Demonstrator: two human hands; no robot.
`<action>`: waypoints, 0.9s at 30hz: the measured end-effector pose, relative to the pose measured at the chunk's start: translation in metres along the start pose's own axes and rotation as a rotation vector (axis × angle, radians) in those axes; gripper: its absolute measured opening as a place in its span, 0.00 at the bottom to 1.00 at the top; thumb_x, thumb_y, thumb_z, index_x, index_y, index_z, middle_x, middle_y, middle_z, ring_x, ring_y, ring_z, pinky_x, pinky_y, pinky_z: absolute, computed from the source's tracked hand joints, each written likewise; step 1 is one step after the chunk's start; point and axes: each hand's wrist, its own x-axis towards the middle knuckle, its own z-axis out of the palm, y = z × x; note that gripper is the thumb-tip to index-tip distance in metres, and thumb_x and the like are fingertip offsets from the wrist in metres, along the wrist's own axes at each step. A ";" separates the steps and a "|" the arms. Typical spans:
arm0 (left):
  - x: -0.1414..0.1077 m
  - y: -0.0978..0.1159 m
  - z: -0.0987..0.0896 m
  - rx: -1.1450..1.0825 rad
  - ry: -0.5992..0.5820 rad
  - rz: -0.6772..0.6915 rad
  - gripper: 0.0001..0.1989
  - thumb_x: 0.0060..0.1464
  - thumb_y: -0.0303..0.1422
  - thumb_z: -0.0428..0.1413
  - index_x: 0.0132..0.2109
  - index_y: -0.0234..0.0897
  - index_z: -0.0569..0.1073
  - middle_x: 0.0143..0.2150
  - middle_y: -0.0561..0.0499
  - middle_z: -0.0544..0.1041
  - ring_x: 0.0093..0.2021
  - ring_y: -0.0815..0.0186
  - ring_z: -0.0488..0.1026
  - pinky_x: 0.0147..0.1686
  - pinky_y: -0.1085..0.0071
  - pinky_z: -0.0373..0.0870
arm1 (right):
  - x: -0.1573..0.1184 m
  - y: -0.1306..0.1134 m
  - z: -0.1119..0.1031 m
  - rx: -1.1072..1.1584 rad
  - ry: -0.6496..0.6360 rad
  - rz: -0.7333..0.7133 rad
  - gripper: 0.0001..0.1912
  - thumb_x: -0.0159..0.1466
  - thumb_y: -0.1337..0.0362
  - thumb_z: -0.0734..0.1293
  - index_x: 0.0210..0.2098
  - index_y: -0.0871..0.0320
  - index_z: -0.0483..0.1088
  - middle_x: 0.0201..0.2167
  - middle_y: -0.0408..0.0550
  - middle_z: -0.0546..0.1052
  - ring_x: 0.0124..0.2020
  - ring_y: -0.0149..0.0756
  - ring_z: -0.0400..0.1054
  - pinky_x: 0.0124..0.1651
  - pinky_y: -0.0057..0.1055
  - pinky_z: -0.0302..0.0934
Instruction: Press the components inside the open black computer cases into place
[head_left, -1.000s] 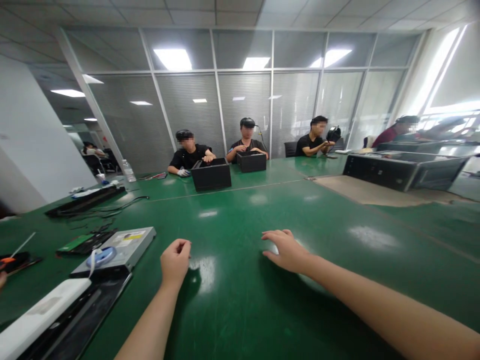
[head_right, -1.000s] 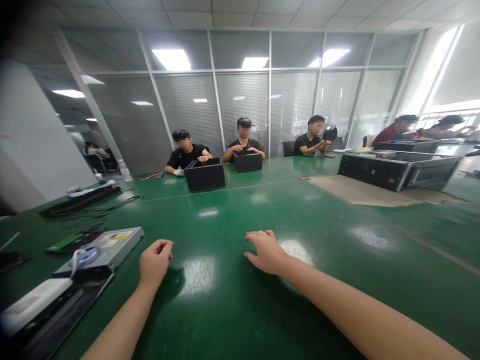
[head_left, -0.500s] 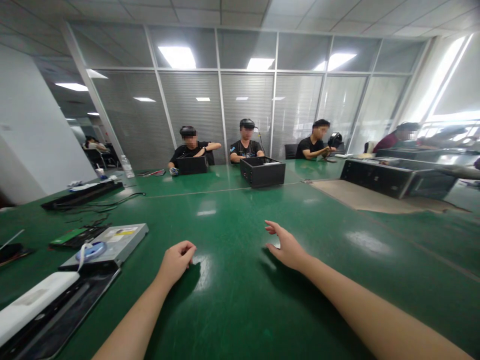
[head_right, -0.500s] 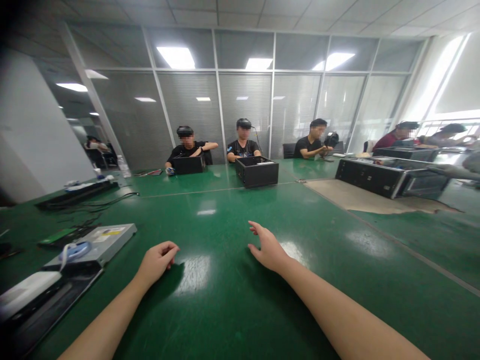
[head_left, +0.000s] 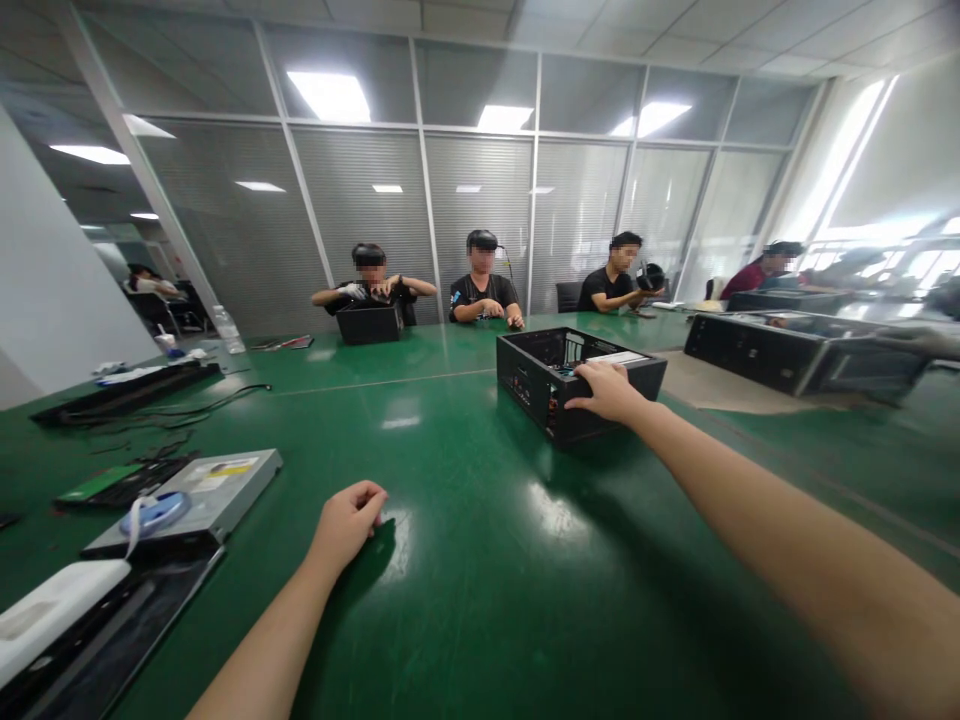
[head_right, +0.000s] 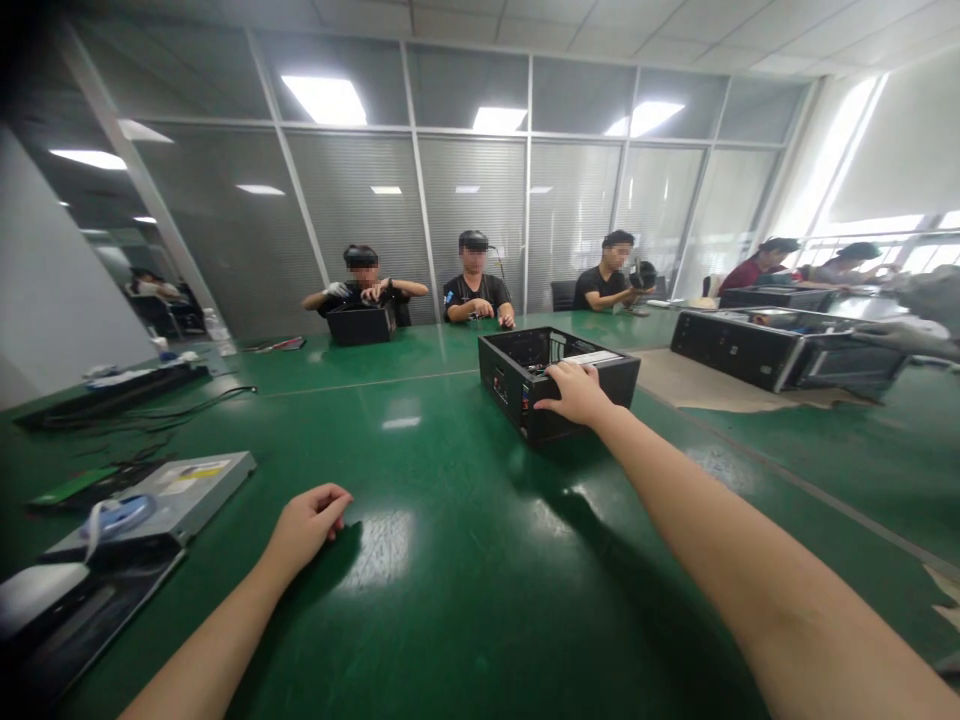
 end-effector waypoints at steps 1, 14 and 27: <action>0.001 -0.001 0.000 -0.009 0.011 -0.003 0.15 0.53 0.45 0.54 0.32 0.38 0.73 0.21 0.55 0.73 0.20 0.65 0.70 0.26 0.71 0.64 | 0.005 0.005 0.001 -0.016 -0.039 -0.014 0.30 0.59 0.45 0.68 0.53 0.59 0.68 0.53 0.59 0.73 0.55 0.55 0.63 0.56 0.48 0.51; 0.001 -0.006 -0.001 -0.105 0.039 -0.007 0.14 0.51 0.45 0.54 0.31 0.37 0.73 0.20 0.55 0.72 0.19 0.66 0.68 0.23 0.71 0.63 | -0.099 -0.158 -0.122 0.036 -0.204 -0.444 0.24 0.59 0.42 0.68 0.36 0.58 0.71 0.34 0.51 0.77 0.38 0.45 0.70 0.44 0.39 0.55; 0.001 -0.009 -0.003 -0.109 0.007 0.005 0.14 0.51 0.44 0.54 0.30 0.37 0.73 0.19 0.55 0.72 0.21 0.66 0.68 0.25 0.72 0.61 | -0.014 -0.187 -0.112 -0.236 -0.606 -0.466 0.20 0.57 0.60 0.72 0.47 0.59 0.74 0.40 0.58 0.80 0.40 0.48 0.75 0.39 0.38 0.65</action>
